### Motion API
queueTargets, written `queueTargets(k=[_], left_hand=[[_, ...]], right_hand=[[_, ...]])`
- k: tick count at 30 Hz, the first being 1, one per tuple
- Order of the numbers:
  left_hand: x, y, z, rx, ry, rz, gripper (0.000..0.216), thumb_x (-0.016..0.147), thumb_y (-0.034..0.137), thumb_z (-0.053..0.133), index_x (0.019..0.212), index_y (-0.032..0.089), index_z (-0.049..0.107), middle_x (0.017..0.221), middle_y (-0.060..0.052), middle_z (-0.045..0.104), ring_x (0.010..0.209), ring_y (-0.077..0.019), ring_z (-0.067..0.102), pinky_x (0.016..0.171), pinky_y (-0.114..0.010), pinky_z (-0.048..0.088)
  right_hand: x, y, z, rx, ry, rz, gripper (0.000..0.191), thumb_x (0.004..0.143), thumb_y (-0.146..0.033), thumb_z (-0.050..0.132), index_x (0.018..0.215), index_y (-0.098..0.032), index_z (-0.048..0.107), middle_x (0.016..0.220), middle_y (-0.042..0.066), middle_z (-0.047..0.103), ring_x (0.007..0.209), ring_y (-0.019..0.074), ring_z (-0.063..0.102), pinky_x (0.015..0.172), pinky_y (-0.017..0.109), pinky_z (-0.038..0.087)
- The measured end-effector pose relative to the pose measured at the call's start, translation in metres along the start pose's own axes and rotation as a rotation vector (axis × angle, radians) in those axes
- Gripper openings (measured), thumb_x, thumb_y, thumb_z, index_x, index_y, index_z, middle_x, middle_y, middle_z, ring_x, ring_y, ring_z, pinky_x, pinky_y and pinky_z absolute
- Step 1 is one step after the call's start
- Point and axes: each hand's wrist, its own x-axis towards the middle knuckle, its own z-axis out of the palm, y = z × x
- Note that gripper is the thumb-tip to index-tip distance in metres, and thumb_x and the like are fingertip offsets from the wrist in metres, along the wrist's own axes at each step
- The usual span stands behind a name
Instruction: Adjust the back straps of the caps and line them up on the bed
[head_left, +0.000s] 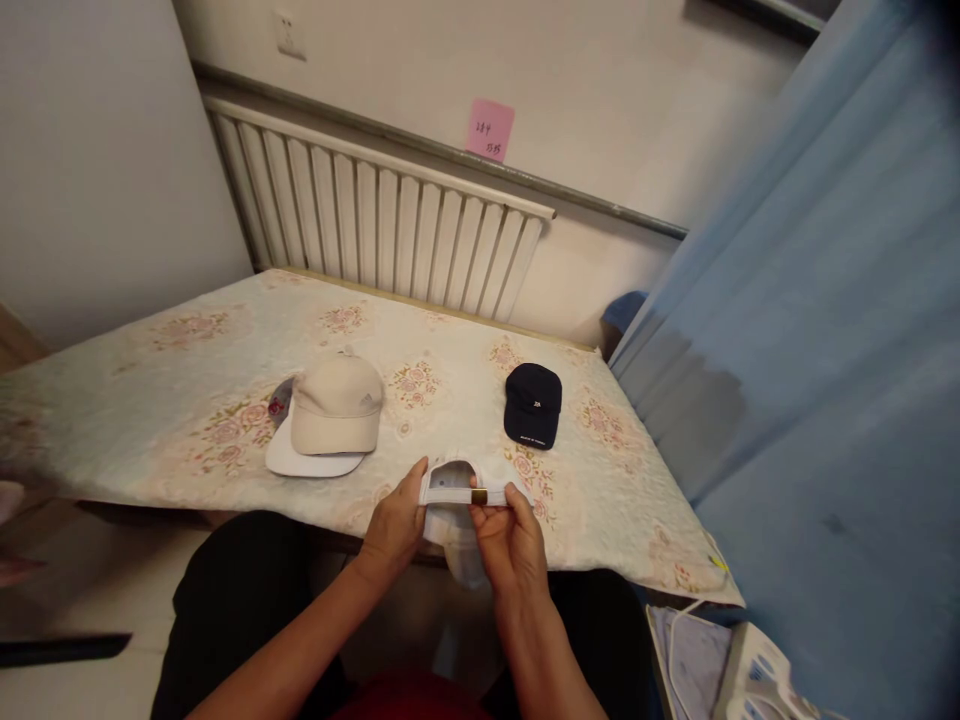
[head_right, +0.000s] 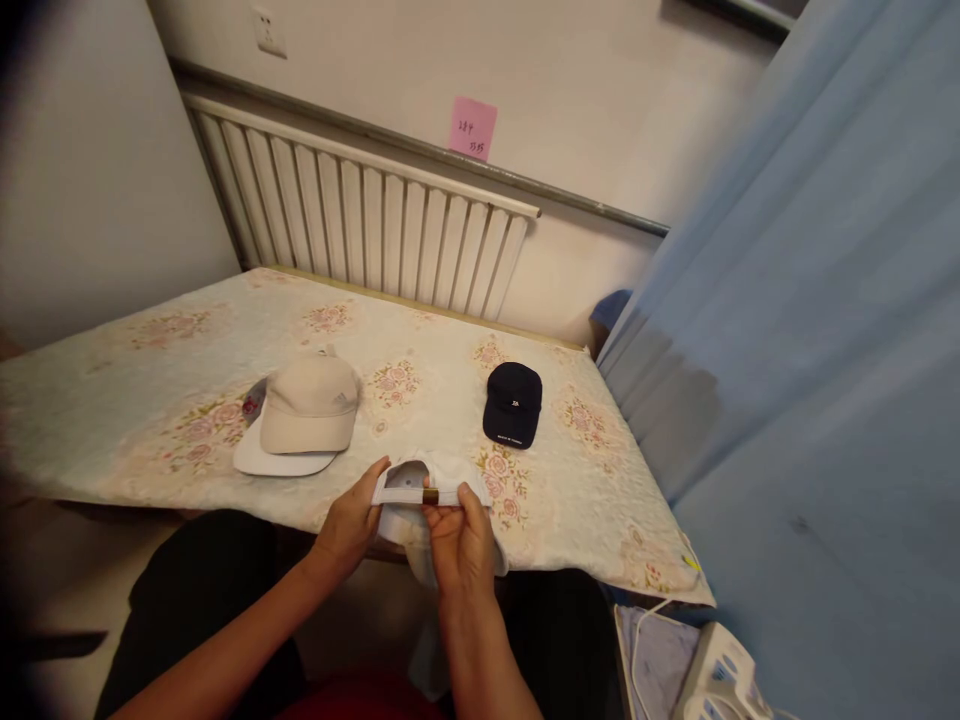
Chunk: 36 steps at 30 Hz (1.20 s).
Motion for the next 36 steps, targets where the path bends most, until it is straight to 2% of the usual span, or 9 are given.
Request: queueTargets(k=[4, 10, 14, 23, 36], left_hand=[[0.001, 0.007, -0.003, -0.020, 0.010, -0.014, 0.048, 0.082, 0.011, 0.034, 0.129, 0.005, 0.041, 0.126, -0.018, 0.056, 0.115, -0.0236, 0.055, 0.097, -0.039, 0.046], [0.001, 0.019, -0.009, -0.046, 0.040, 0.034, 0.047, 0.084, 0.018, 0.041, 0.130, 0.009, 0.041, 0.128, -0.015, 0.054, 0.117, -0.0211, 0.052, 0.099, -0.037, 0.044], [0.004, 0.024, -0.013, -0.051, 0.054, 0.059, 0.046, 0.086, 0.020, 0.041, 0.131, 0.009, 0.041, 0.128, -0.015, 0.054, 0.118, -0.0209, 0.052, 0.100, -0.036, 0.043], [0.003, 0.023, -0.017, -0.088, 0.066, 0.065, 0.044, 0.086, 0.020, 0.039, 0.129, 0.011, 0.043, 0.127, -0.013, 0.056, 0.117, -0.0197, 0.053, 0.100, -0.036, 0.043], [0.004, 0.025, -0.013, -0.143, 0.022, 0.029, 0.045, 0.083, 0.017, 0.039, 0.127, 0.014, 0.045, 0.127, -0.010, 0.056, 0.117, -0.0194, 0.052, 0.101, -0.037, 0.042]], right_hand=[[-0.001, -0.002, -0.003, 0.027, -0.046, 0.047, 0.022, 0.076, -0.016, 0.060, 0.098, -0.013, 0.061, 0.081, 0.006, 0.072, 0.077, 0.0186, 0.069, 0.075, 0.035, 0.055], [-0.004, -0.004, -0.003, 0.070, 0.006, 0.092, 0.019, 0.079, -0.016, 0.058, 0.098, -0.016, 0.060, 0.080, 0.004, 0.072, 0.078, 0.0171, 0.069, 0.066, 0.029, 0.054], [-0.005, -0.003, -0.002, 0.095, -0.008, 0.095, 0.020, 0.079, -0.015, 0.060, 0.099, -0.017, 0.060, 0.083, 0.003, 0.071, 0.080, 0.0160, 0.068, 0.070, 0.030, 0.054], [-0.010, -0.002, 0.005, 0.100, -0.034, 0.126, 0.022, 0.076, -0.016, 0.064, 0.097, -0.018, 0.061, 0.083, 0.002, 0.071, 0.081, 0.0152, 0.067, 0.069, 0.029, 0.053], [-0.013, -0.003, 0.002, 0.099, -0.030, 0.117, 0.022, 0.080, -0.015, 0.060, 0.102, -0.016, 0.060, 0.084, 0.004, 0.071, 0.078, 0.0145, 0.067, 0.065, 0.026, 0.054]])
